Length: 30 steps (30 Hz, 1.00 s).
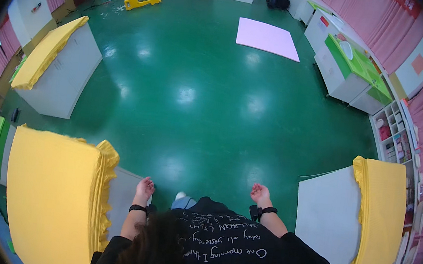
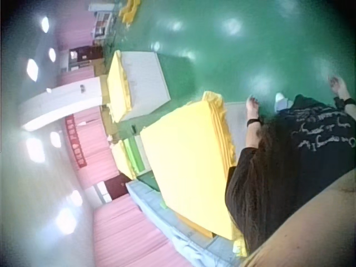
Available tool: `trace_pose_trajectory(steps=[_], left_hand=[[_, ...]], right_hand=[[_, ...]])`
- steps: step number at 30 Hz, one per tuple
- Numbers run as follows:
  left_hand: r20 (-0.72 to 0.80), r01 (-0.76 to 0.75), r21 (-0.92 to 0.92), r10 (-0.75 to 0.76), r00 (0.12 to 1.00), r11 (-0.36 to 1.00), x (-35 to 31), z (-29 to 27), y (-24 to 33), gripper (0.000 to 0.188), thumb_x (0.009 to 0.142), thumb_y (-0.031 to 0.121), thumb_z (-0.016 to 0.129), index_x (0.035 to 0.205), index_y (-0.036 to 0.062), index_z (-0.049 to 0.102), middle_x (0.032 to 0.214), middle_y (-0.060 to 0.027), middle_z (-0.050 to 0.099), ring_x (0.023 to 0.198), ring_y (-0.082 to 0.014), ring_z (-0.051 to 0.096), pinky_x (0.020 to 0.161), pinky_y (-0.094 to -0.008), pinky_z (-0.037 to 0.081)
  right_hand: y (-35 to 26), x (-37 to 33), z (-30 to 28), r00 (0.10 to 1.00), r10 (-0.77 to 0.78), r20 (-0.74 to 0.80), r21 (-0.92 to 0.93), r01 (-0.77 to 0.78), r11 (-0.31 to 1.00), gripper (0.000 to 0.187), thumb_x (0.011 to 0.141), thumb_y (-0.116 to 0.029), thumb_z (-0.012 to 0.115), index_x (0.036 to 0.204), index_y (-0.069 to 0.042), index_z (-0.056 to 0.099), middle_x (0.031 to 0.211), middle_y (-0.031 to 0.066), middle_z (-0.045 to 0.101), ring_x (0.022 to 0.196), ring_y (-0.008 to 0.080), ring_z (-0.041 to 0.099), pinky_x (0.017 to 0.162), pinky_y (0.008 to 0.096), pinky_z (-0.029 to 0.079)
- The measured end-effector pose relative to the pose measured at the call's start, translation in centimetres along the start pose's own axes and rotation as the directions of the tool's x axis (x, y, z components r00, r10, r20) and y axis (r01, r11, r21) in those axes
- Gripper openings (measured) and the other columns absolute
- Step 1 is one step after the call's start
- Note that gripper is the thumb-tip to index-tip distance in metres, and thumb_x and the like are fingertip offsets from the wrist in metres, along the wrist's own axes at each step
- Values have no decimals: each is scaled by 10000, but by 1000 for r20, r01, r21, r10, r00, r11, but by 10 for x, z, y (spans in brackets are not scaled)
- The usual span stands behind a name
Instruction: The person picks up a pink mat and places it on a cabinet, then retrieves a yellow cloth from the floor and spreads it over the top of the cabinet to cover it.
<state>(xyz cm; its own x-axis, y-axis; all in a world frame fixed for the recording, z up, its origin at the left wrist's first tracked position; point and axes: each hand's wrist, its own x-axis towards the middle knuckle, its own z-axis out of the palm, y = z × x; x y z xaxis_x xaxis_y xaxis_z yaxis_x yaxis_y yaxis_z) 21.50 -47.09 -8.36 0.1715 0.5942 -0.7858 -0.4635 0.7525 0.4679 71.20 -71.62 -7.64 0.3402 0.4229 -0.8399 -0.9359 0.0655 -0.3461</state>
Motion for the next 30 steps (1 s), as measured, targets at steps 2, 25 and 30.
trace_pose_trajectory(steps=[2, 25, 30], left_hand=[[11, 44, 42, -45, 999, 998, 25, 37, -2, 97, 822, 207, 504, 841, 115, 526, 691, 5, 494, 602, -132, 482, 518, -274, 386], [147, 97, 502, -195, 970, 859, 359, 544, 74, 152, 811, 177, 498, 929, 84, 523, 724, -19, 500, 658, -161, 487, 559, -294, 393], [135, 204, 439, -289, 948, 875, 420, 647, 42, 184, 829, 199, 472, 971, 87, 503, 735, -20, 506, 639, -167, 482, 560, -297, 394]], right_hand=[[-13, 9, -2, 992, -12, -126, 103, 25, 994, 137, 826, -147, 436, 914, -69, 505, 831, 22, 575, 692, 158, 528, 547, 259, 372], [-353, 188, 217, 934, -337, -118, 285, 357, 890, 159, 837, -193, 452, 938, -84, 508, 890, 33, 557, 771, 177, 529, 643, 315, 413], [-435, 260, 178, 913, -249, -322, 388, 367, 845, 138, 831, -164, 406, 900, -90, 499, 849, 12, 556, 737, 159, 529, 625, 300, 398]])
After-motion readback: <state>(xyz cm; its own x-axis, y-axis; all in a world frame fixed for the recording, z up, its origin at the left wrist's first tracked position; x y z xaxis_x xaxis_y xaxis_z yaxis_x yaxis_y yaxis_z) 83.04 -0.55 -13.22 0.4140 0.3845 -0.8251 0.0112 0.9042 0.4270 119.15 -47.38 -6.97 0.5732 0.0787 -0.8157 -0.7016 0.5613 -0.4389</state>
